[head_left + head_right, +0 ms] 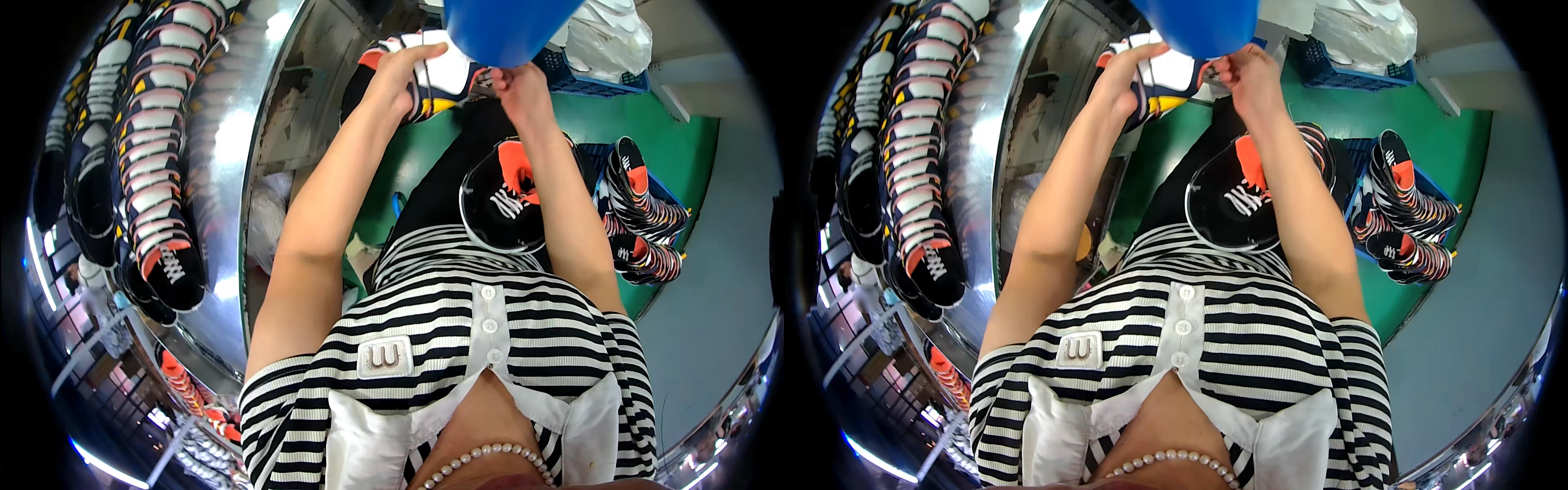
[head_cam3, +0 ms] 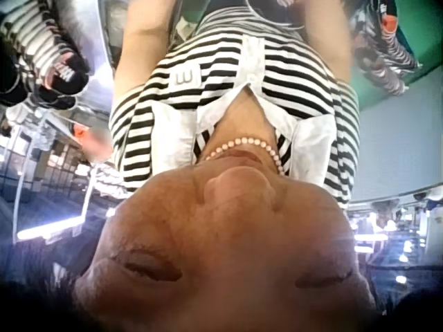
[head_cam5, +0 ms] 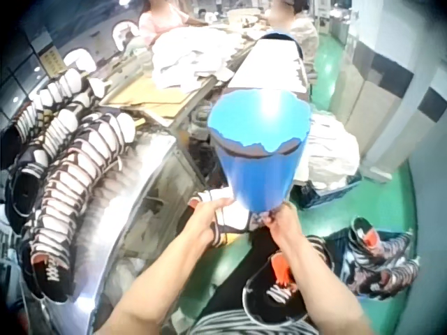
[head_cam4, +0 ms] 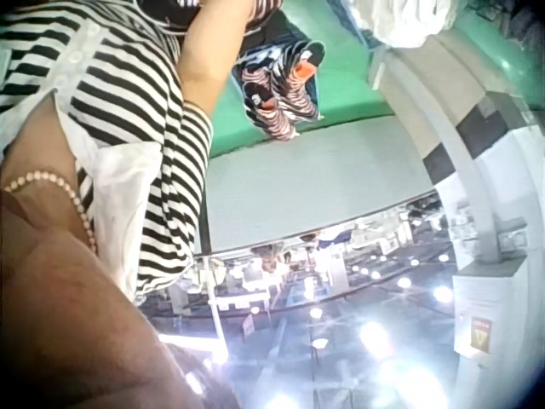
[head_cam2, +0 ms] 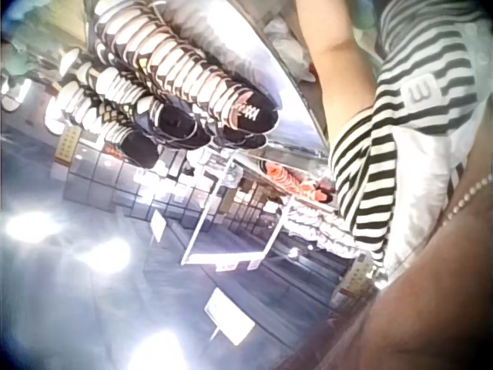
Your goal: The person picks up a shoe from a blue crate and places it on a metal table. They use a yellow tool to insert a white insole into the shoe, then place the shoe on a conveyor belt. The person repeats this process for multiple shoes.
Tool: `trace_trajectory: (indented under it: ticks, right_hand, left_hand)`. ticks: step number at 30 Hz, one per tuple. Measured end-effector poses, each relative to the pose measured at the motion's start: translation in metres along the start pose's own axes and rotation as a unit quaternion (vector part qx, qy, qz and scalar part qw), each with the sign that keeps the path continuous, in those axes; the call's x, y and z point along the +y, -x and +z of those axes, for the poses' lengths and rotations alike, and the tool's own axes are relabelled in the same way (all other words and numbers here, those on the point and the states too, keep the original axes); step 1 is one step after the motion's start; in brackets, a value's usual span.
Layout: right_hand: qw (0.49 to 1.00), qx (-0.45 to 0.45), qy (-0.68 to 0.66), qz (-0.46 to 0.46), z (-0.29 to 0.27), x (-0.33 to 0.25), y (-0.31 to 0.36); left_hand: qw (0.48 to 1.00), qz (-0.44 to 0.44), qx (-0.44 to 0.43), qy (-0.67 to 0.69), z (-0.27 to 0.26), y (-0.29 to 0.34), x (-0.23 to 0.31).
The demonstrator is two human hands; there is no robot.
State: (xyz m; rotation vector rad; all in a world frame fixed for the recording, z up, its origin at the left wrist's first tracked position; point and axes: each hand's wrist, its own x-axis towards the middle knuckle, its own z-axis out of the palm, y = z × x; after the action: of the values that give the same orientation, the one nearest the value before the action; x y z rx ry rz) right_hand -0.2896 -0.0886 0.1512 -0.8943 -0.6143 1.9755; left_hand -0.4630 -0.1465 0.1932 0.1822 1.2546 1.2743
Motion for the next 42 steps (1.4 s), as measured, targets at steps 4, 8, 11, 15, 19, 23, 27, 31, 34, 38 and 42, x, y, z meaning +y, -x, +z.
trace_trajectory:
  ticks: [4,8,11,15,19,23,27,31,34,38,42]
  right_hand:
    - [0.975,0.0,0.201,-0.095,-0.001,-0.011,-0.003]
    - [0.936,-0.017,0.338,-0.096,-0.085,0.0,0.01]
    - [0.655,-0.069,0.736,-0.155,-0.108,-0.011,0.053]
    - [0.604,-0.099,0.788,-0.07,-0.113,-0.016,0.093]
    - [0.546,-0.137,0.823,-0.074,-0.105,-0.015,0.106]
    - [0.485,-0.064,0.872,-0.029,-0.116,-0.017,0.103]
    - [0.576,-0.097,0.811,-0.023,-0.129,-0.016,0.094]
    - [0.525,-0.065,0.841,-0.114,-0.145,-0.022,0.108]
    - [0.651,-0.029,0.758,-0.028,-0.13,-0.024,0.114]
    - [0.815,-0.022,0.579,-0.02,-0.097,-0.036,0.131]
    - [0.882,-0.006,0.459,-0.103,-0.06,-0.053,0.144]
  left_hand:
    - [0.954,-0.199,-0.108,0.194,-0.022,-0.03,-0.012]
    - [0.968,-0.012,0.005,0.249,-0.034,0.023,-0.026]
    - [0.97,0.156,0.047,0.183,-0.054,0.154,0.0]
    - [0.868,0.411,0.275,0.043,-0.084,0.303,0.025]
    - [0.583,0.598,0.542,-0.091,-0.194,0.348,0.026]
    - [0.448,0.396,0.791,-0.129,-0.339,0.332,0.045]
    - [0.479,0.576,0.657,-0.084,-0.448,0.262,0.104]
    - [0.724,0.548,0.418,0.039,-0.453,0.258,0.12]
    - [0.631,0.531,0.526,-0.208,-0.451,0.283,0.097]
    - [0.4,0.357,0.745,-0.396,-0.453,0.277,0.095]
    - [0.687,0.526,0.48,-0.149,-0.464,0.299,0.083]
